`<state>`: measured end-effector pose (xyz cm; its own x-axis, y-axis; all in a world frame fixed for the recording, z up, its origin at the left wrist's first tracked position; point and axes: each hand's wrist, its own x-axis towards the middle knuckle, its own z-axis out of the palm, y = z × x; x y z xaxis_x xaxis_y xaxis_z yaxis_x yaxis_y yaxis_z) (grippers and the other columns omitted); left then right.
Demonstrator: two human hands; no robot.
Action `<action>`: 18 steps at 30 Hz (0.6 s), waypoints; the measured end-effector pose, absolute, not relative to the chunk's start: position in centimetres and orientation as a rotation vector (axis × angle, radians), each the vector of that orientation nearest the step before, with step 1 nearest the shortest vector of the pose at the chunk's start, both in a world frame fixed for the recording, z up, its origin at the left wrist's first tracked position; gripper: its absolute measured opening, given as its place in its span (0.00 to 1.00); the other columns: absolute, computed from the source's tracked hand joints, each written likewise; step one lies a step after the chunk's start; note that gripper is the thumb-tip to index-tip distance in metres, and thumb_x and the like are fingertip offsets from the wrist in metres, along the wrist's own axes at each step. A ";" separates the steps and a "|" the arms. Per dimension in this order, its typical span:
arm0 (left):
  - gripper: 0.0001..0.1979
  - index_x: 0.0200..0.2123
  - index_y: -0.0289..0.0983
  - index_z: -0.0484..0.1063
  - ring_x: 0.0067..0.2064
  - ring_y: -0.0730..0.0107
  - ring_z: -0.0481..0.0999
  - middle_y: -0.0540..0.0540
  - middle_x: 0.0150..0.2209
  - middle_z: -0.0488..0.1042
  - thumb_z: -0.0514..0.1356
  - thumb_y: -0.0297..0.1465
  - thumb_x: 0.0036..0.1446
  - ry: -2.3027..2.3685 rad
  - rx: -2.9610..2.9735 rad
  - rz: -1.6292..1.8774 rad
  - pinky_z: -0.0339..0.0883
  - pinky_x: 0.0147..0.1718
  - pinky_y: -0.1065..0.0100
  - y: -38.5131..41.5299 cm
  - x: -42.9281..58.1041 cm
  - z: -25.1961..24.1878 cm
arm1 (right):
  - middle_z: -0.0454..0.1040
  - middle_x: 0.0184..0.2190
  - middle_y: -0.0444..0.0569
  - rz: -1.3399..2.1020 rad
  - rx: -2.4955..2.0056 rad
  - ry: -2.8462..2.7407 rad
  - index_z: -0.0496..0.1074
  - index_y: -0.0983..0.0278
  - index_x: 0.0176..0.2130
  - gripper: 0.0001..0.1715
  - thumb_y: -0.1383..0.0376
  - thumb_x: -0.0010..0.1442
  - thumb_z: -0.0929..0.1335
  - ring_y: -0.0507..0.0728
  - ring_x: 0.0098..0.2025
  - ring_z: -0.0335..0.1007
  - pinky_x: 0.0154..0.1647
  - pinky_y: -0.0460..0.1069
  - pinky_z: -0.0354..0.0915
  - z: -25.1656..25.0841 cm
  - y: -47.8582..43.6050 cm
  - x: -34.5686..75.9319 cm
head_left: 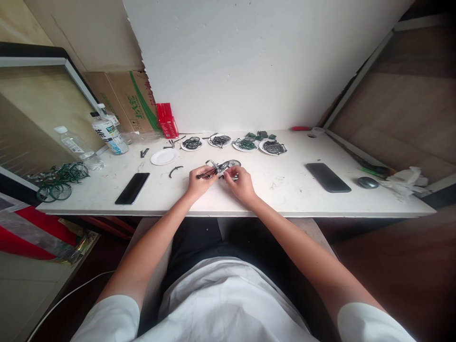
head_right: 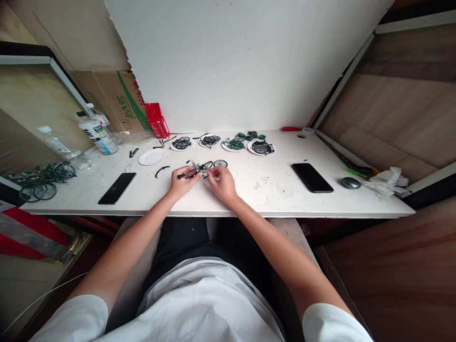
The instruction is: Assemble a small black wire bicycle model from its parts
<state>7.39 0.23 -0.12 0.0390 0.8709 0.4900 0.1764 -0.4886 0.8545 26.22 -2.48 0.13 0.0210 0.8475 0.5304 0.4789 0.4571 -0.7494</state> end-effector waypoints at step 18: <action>0.13 0.35 0.35 0.82 0.37 0.62 0.82 0.43 0.35 0.83 0.74 0.38 0.51 1.045 1.700 1.501 0.77 0.38 0.65 0.3 7.5 -0.2 | 0.79 0.34 0.50 0.432 -1.210 -1.616 0.74 0.60 0.36 0.17 0.51 0.70 0.66 0.60 0.38 0.73 0.40 0.53 0.65 0.0 -2.3 26.2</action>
<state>7.47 0.30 -0.25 0.0345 0.8739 0.4849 0.1516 -0.4841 0.8618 26.18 -2.30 0.00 0.0325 0.8605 0.5085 0.4922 0.4290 -0.7575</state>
